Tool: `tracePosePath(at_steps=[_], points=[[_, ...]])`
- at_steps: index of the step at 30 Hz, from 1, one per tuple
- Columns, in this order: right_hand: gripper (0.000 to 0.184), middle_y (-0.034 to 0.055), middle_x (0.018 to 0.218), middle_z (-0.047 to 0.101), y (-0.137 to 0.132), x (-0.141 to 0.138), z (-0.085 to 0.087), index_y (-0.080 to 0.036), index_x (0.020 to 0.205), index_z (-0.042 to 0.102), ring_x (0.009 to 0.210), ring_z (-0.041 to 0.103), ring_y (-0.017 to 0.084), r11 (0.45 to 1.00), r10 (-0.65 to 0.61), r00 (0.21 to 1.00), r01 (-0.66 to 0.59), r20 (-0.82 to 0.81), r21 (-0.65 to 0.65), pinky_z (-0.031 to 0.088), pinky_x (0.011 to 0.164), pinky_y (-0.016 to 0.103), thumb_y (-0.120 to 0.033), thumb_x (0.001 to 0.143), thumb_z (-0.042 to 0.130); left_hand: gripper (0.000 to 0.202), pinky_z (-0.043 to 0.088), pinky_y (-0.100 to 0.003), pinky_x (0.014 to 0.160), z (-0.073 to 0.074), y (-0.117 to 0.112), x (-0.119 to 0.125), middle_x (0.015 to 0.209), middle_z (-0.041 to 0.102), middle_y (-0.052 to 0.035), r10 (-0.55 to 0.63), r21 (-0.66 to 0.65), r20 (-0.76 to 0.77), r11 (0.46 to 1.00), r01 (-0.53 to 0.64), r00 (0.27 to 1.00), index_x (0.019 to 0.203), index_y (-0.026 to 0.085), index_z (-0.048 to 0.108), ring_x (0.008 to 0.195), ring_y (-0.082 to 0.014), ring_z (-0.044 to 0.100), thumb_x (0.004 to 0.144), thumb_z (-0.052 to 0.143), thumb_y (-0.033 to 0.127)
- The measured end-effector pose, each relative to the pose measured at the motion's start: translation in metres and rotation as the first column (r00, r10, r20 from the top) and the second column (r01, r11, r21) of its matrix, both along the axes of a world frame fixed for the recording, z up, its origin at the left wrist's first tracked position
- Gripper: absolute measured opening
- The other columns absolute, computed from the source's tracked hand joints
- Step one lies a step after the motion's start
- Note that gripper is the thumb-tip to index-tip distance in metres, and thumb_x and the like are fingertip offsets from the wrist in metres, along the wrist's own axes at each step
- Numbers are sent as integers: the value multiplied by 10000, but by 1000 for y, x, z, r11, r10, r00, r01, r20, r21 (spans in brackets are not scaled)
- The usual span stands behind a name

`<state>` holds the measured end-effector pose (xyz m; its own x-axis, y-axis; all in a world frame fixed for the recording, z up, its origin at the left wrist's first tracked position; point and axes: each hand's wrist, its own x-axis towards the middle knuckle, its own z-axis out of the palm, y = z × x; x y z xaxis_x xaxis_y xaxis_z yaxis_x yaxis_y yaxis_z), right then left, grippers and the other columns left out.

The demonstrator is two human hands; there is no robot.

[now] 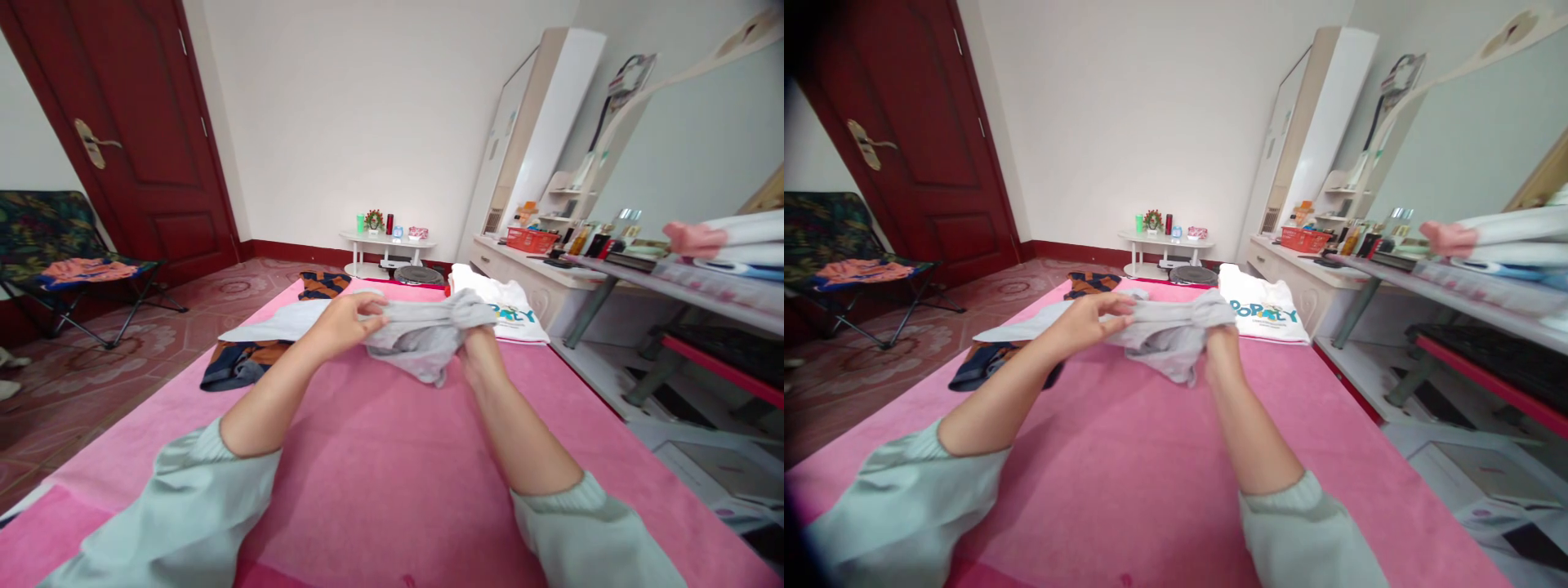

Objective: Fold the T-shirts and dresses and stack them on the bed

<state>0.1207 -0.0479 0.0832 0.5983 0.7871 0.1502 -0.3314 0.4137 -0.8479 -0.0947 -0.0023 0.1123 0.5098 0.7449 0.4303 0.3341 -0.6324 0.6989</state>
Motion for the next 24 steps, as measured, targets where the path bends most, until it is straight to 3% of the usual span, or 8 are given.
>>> tracePosePath(at_steps=[4, 7, 9, 13, 16, 20, 22, 24], points=[[140, -18, 852, 679, 0, 46, 19, -194, 856, 597, 815, 650, 137, 957, -237, 935, 272, -265, 103, 556, 731, 285, -120, 737, 583, 750, 387, -412, 972, -26, 29, -24, 1258, 575, -115, 270, 229, -412, 955, -188, 870, 1189, 240, 598, 1171, -328, 504, 487, 816, 387], [102, -5, 909, 665, -3, 71, 24, -193, 871, 578, 871, 648, 122, 939, -272, 893, 328, -358, 106, 558, 769, 284, -141, 822, 505, 435, 412, -387, 934, -47, 40, -24, 1160, 628, -92, 344, 259, -472, 934, -245, 812, 1064, 258, 666, 1098, -294, 556, 642, 724, 341], [107, 4, 919, 662, -3, 79, 23, -193, 880, 573, 886, 649, 124, 946, -265, 879, 317, -397, 73, 560, 774, 292, -173, 856, 471, 275, 428, -359, 915, -58, 42, -18, 1084, 654, -86, 326, 245, -452, 940, -236, 830, 988, 240, 693, 1033, -263, 589, 733, 642, 330], [108, 5, 875, 665, 2, 77, 14, -190, 867, 570, 831, 656, 130, 941, -301, 894, 334, -333, 48, 564, 752, 294, -216, 852, 466, 559, 424, -335, 938, -75, 37, -2, 1243, 565, -103, 145, 237, -369, 970, -58, 918, 1250, 216, 551, 1096, -248, 555, 733, 648, 404], [107, -30, 770, 657, 6, 68, 3, -184, 819, 580, 713, 646, 125, 950, -302, 937, 311, -175, 23, 557, 735, 276, -129, 727, 574, 699, 452, -342, 871, -83, 29, 5, 1198, 585, -130, 94, 190, -439, 982, -10, 893, 1338, 205, 462, 1024, -258, 588, 693, 685, 359], [267, -42, 729, 662, 9, 55, -14, -174, 774, 608, 711, 631, 141, 966, -252, 963, 256, 99, -31, 535, 776, 288, -59, 549, 692, 260, 457, -285, 717, -82, 20, 13, 810, 684, -58, 79, 107, -488, 994, -30, 869, 946, 201, 701, 777, -213, 622, 708, 599, 180], [376, -34, 773, 678, 10, 51, -23, -176, 792, 616, 763, 632, 147, 970, -233, 953, 242, 193, -24, 520, 818, 298, -26, 466, 729, 154, 441, -240, 633, -77, 12, 18, 695, 671, -22, -122, -48, -433, 993, 112, 893, 775, 184, 714, 670, -173, 604, 695, 586, 154], [473, -31, 796, 687, 11, 48, -35, -180, 813, 626, 773, 631, 144, 972, -220, 948, 234, 230, -34, 519, 809, 282, 15, 397, 739, 127, 424, -207, 581, -69, -1, 24, 665, 664, 2, -395, -254, -334, 912, 322, 856, 758, 169, 717, 612, -139, 582, 688, 611, 168]])
